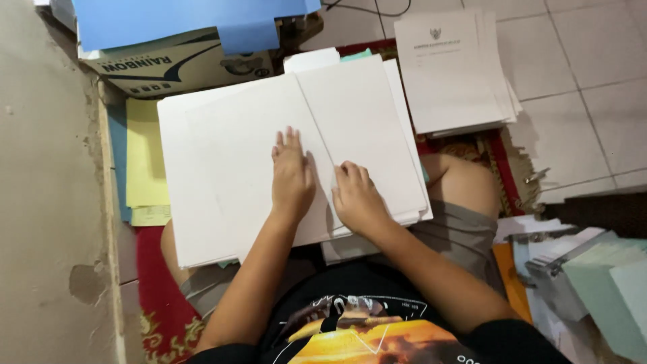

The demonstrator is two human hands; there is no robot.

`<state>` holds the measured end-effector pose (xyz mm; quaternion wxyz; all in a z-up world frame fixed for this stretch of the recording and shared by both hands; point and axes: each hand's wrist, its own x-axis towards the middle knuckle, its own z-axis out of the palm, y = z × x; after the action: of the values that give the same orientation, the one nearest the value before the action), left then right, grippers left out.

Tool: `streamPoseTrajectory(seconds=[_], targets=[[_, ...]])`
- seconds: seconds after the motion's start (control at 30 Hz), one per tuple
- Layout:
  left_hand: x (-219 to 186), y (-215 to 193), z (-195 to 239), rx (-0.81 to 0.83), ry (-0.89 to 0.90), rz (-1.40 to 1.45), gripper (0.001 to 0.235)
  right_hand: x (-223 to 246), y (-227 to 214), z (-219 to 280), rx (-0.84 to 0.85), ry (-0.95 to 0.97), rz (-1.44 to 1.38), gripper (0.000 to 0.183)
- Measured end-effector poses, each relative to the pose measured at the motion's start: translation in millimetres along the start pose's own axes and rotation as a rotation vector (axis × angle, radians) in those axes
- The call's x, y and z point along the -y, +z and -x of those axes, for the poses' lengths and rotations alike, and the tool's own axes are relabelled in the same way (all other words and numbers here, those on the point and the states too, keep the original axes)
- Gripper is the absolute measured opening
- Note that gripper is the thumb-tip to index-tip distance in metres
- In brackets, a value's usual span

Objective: Assembling paper documents into white folders by hand

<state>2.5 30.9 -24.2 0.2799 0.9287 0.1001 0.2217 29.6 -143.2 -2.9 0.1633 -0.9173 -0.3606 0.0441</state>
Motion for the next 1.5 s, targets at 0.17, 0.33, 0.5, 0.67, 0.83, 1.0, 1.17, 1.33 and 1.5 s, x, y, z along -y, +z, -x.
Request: streamPoseTrajectory(seconds=[0.17, 0.33, 0.5, 0.67, 0.83, 1.0, 1.17, 1.33, 1.5], targets=[[17, 5, 5, -0.180, -0.139, 0.294, 0.061, 22, -43, -17, 0.185, 0.213, -0.669, 0.074], [-6, -19, 6, -0.281, -0.027, 0.411, 0.062, 22, -26, -30, 0.223, 0.355, -0.718, 0.068], [-73, -79, 7, -0.392, 0.169, 0.467, 0.053, 25, -89, -13, -0.144, 0.065, -0.980, 0.026], [-53, -41, -20, -0.284, 0.221, 0.304, 0.049, -40, -176, 25, -0.717, 0.155, -0.436, 0.019], [-27, -3, -42, -0.082, 0.110, -0.009, 0.037, -130, -189, 3, -0.896, 0.007, 0.074, 0.055], [-24, 5, -42, 0.023, 0.023, -0.158, 0.044, -225, -103, -90, -0.645, 0.050, 0.347, 0.068], [-23, 16, -43, -0.042, 0.007, -0.234, 0.042, -309, 33, -149, -0.354, 0.245, 0.226, 0.054], [-22, 18, -43, -0.081, -0.013, -0.274, 0.040, -366, 131, -177, -0.030, 0.551, 0.097, 0.063], [-23, 20, -44, -0.030, -0.041, -0.276, 0.042, -336, 107, -178, -0.178, 0.500, 0.309, 0.064]])
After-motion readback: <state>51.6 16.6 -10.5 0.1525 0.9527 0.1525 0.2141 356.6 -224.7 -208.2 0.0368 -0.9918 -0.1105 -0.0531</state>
